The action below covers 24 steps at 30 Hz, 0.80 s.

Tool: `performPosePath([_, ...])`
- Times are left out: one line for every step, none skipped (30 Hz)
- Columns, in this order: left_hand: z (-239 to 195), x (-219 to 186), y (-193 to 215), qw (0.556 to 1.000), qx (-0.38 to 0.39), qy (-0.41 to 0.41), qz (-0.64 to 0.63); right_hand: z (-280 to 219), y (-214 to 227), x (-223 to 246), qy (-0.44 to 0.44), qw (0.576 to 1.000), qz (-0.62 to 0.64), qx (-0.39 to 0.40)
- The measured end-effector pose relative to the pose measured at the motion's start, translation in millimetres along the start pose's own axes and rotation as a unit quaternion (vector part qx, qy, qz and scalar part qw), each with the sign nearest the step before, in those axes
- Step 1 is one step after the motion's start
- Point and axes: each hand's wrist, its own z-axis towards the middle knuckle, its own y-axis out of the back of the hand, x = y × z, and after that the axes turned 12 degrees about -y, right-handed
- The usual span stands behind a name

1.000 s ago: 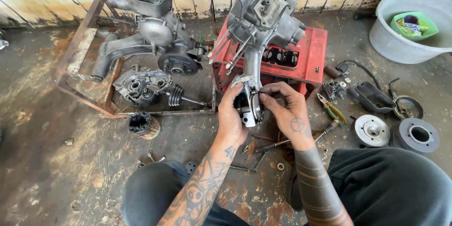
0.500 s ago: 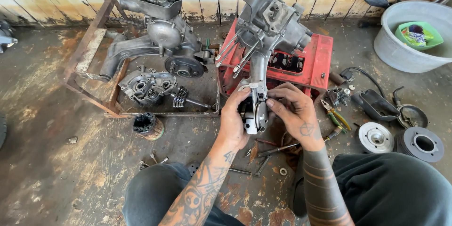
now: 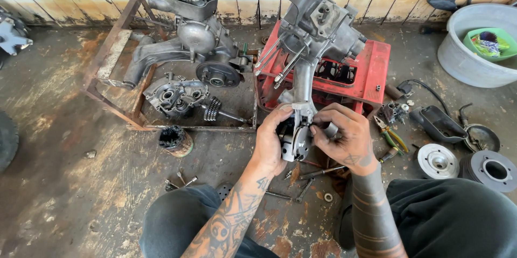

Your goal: Repairing and cleaning motorcycle engine components using pliers and a small file

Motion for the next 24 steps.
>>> performPosePath([-5, -4, -2, 1.000, -0.001, 0.000, 0.000, 0, -1, 3, 0.000, 1.000, 0.001, 0.001])
performPosePath([-9, -8, -5, 0.999, 0.030, -0.011, 0.014, 0, -1, 6, 0.018, 1.000, 0.013, -0.009])
performPosePath([-13, -11, -8, 0.998, 0.061, -0.022, 0.028, 1, -1, 9, 0.036, 0.999, 0.026, -0.019])
performPosePath([-15, -13, -8, 0.998, 0.060, -0.022, 0.028, 1, -1, 8, 0.035, 0.999, 0.026, -0.018])
performPosePath([-16, -16, -8, 0.997, 0.070, -0.025, 0.034, 1, -1, 8, 0.046, 0.998, 0.027, -0.023])
performPosePath([-18, -18, -9, 0.995, 0.082, -0.029, 0.041, 1, -1, 8, 0.057, 0.998, 0.028, -0.027])
performPosePath([-23, -21, -12, 0.995, 0.082, -0.030, 0.041, 2, 0, 10, 0.058, 0.998, 0.029, -0.027])
performPosePath([-28, -24, -16, 0.996, 0.082, -0.024, 0.028, 3, 2, 12, 0.069, 0.997, 0.024, -0.034])
performPosePath([-33, -27, -19, 0.996, 0.082, -0.018, 0.016, 3, 3, 13, 0.080, 0.996, 0.019, -0.040])
performPosePath([-33, -26, -19, 0.996, 0.082, -0.018, 0.016, 2, 4, 15, 0.080, 0.996, 0.019, -0.040])
performPosePath([-33, -25, -19, 0.996, 0.086, -0.018, 0.006, 2, 5, 17, 0.087, 0.995, 0.012, -0.045])
performPosePath([-34, -25, -19, 0.996, 0.089, -0.019, -0.003, 1, 6, 19, 0.093, 0.994, 0.005, -0.049])
performPosePath([-37, -27, -22, 0.996, 0.089, -0.018, -0.003, 0, 6, 21, 0.093, 0.994, 0.005, -0.049])
performPosePath([-39, -30, -25, 0.996, 0.091, -0.021, -0.010, -2, 5, 24, 0.082, 0.995, 0.017, -0.052])
performPosePath([-42, -33, -28, 0.995, 0.093, -0.024, -0.017, -3, 4, 26, 0.070, 0.996, 0.029, -0.055])
performPosePath([-41, -32, -26, 0.995, 0.092, -0.024, -0.018, -4, 3, 31, 0.070, 0.996, 0.030, -0.054])
performPosePath([-41, -31, -24, 0.995, 0.089, -0.026, -0.028, -5, 1, 35, 0.045, 0.997, 0.034, -0.053])
performPosePath([-40, -31, -22, 0.995, 0.087, -0.027, -0.039, -5, -1, 40, 0.021, 0.998, 0.038, -0.053])
performPosePath([-42, -33, -25, 0.995, 0.087, -0.027, -0.039, -6, -5, 42, 0.021, 0.998, 0.037, -0.052])
performPosePath([-44, -36, -28, 0.995, 0.082, -0.035, -0.049, -7, -10, 44, -0.008, 0.996, 0.068, -0.055])
performPosePath([-45, -38, -32, 0.994, 0.077, -0.042, -0.059, -8, -14, 46, -0.038, 0.993, 0.098, -0.058])
performPosePath([-45, -38, -31, 0.994, 0.077, -0.042, -0.059, -10, -18, 48, -0.038, 0.993, 0.098, -0.059])
performPosePath([-45, -38, -31, 0.994, 0.079, -0.058, -0.049, -12, -23, 50, -0.081, 0.985, 0.139, -0.065])
performPosePath([-45, -39, -30, 0.993, 0.081, -0.075, -0.038, -14, -29, 52, -0.124, 0.973, 0.182, -0.070])
